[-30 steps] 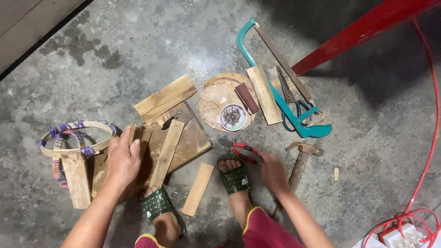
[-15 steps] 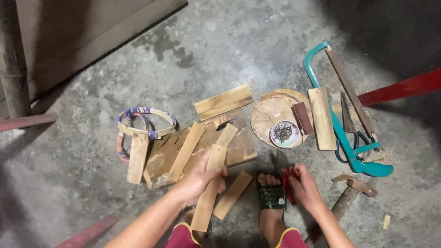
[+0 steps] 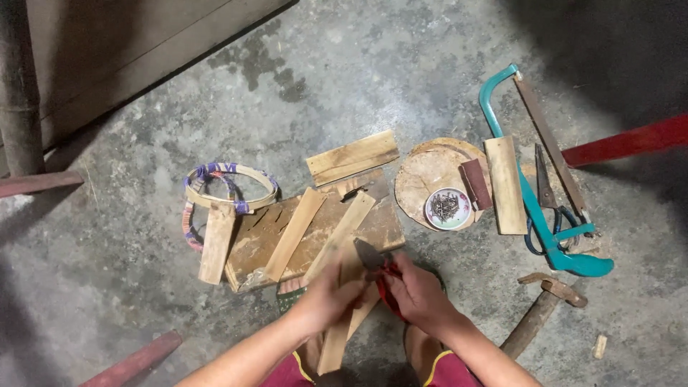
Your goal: The person is using pliers and a hammer to secure wooden strips together, likely for a repair or assembly task.
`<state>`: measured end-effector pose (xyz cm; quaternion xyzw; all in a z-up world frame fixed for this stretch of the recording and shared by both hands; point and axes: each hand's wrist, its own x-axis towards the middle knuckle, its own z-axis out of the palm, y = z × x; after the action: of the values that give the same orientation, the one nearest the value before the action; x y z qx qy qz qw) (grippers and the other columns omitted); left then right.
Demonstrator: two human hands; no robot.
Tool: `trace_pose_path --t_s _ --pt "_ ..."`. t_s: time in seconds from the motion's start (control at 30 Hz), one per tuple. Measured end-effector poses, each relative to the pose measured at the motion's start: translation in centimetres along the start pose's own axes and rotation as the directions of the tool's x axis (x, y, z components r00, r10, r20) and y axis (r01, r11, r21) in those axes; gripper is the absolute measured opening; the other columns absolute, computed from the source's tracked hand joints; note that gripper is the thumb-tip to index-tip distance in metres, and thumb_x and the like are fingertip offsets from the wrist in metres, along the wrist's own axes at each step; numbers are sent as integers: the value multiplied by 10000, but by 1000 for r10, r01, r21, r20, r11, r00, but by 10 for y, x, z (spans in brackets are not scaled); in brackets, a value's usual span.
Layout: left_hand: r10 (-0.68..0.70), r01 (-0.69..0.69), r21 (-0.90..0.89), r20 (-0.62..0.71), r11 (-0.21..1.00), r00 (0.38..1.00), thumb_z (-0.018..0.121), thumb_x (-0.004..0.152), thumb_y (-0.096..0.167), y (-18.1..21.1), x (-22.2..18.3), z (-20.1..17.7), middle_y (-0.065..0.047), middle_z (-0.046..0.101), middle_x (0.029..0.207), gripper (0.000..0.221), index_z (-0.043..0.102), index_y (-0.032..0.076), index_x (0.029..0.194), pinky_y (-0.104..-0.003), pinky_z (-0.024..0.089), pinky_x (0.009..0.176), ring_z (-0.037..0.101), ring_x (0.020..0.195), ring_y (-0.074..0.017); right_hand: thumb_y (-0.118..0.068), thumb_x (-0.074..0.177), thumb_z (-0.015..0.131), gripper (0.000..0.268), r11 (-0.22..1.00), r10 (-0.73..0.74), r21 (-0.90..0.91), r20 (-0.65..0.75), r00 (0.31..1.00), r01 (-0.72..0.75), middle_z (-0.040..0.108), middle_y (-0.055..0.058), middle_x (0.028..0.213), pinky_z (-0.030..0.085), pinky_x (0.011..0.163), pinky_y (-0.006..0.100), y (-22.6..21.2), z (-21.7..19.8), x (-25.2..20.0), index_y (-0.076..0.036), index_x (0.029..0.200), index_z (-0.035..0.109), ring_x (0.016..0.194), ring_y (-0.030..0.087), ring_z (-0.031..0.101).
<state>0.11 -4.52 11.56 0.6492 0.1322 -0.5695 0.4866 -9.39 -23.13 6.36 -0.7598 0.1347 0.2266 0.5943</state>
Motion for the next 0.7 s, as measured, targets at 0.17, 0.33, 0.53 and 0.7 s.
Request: trace_pose_path --t_s 0.17,0.33,0.53,0.7 --pt "372 -332 -222 174 917 912 628 822 -90 4 -2 9 -109 625 1103 533 511 19 1331 -342 527 853 613 959 -204 -218 956 564 194 998 -42 -46 -39 998 40 776 30 872 540 610 328 0 7 0 -145 1136 570 666 190 725" --pt "418 -372 -304 104 877 902 627 809 -160 -11 4 11 -152 651 1139 496 532 -1 1269 -396 603 969 664 1052 -263 -298 943 584 327 997 -33 -73 -10 999 32 778 48 833 532 555 351 -6 10 1 -135 1222 534 607 215 732" --pt "432 -429 -67 39 901 901 694 938 22 -13 1 13 -43 604 868 240 569 9 1143 -225 506 612 576 721 -100 -332 953 574 351 997 -46 -67 -51 998 42 726 21 821 491 618 322 -3 1 -2 -131 1240 553 641 173 660" --pt "364 -361 -49 122 931 923 657 862 -104 -13 0 6 -87 671 1031 536 501 15 1361 -274 598 786 673 890 -166 -235 1020 515 459 603 -80 717 492 867 -351 566 48 767 430 573 264 31 -16 -9 -17 1424 518 597 130 511"
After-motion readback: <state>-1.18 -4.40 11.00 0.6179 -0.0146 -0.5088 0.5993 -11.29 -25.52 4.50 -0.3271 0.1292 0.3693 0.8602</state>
